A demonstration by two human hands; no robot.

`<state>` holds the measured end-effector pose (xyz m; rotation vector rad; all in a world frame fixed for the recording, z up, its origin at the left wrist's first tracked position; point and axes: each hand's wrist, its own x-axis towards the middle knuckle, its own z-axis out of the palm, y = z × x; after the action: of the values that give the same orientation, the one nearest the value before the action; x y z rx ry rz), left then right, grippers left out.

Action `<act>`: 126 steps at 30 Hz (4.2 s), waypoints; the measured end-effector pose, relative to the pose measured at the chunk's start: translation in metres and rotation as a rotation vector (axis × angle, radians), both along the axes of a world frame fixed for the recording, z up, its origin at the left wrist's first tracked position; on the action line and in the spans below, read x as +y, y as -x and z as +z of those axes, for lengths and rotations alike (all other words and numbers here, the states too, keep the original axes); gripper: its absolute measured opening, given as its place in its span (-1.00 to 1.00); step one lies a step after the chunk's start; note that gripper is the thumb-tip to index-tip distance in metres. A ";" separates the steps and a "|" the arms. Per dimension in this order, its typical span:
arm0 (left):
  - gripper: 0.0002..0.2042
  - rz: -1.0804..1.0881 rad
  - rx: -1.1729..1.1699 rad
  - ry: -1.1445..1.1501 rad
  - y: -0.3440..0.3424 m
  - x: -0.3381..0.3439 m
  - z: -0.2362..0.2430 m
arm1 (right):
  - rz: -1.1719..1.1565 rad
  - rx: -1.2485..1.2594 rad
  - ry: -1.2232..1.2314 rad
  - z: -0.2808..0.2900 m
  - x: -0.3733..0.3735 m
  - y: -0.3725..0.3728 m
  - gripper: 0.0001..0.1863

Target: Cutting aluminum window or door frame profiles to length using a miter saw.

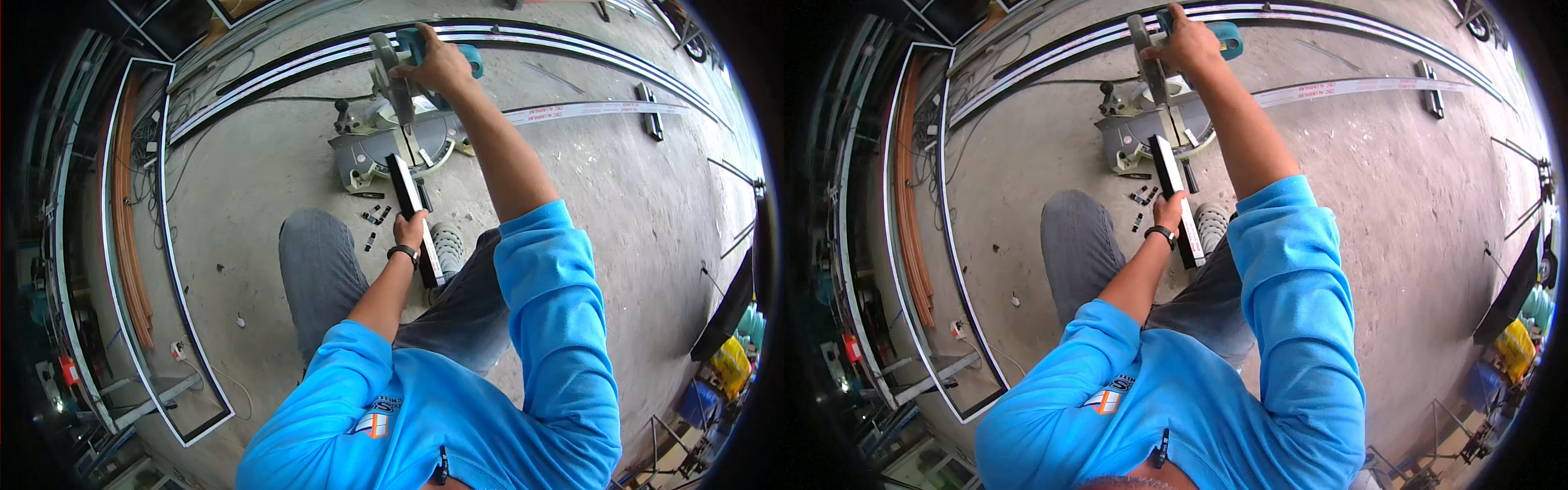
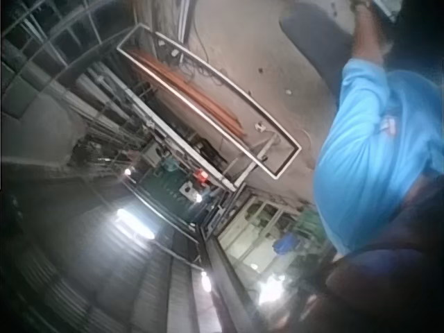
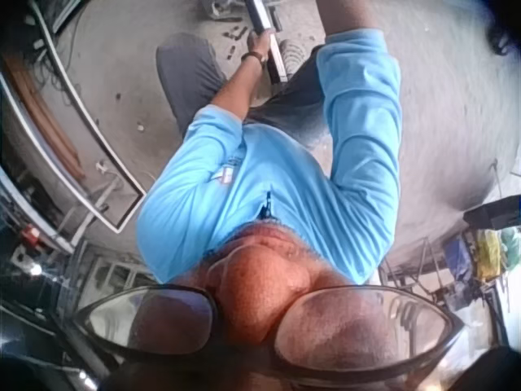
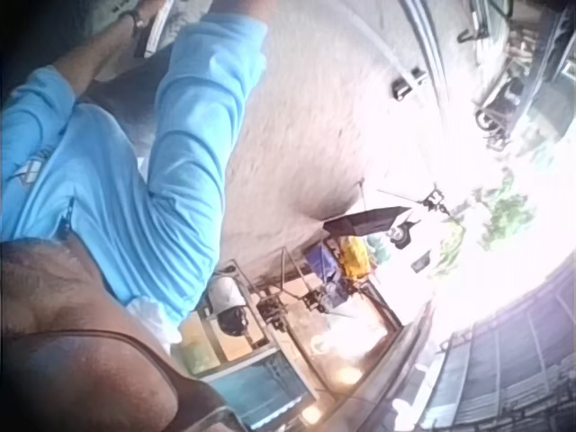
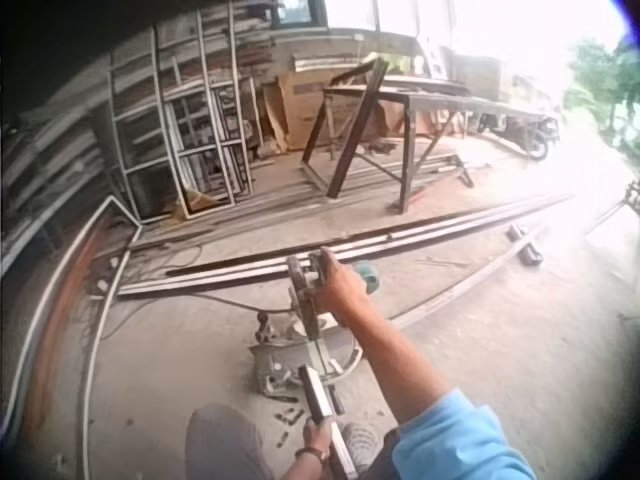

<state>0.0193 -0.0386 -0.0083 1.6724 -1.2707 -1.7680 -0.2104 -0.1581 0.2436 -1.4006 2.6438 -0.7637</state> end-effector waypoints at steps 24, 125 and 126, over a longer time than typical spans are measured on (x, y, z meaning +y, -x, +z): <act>-0.61 0.090 1.297 0.362 -0.174 -0.109 0.286 | 0.050 -0.039 0.005 -0.001 -0.015 0.022 0.21; -0.56 -0.001 0.327 -0.135 0.045 0.004 0.042 | -0.006 -0.151 -0.010 0.001 0.012 -0.012 0.07; -0.57 0.002 0.338 -0.118 0.044 0.004 0.041 | 0.003 -0.149 0.008 0.000 0.013 -0.014 0.07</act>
<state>-0.0245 -0.0349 0.0331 1.3540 -1.0305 -2.0524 -0.1966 -0.1452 0.2441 -1.2948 2.5288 -0.8439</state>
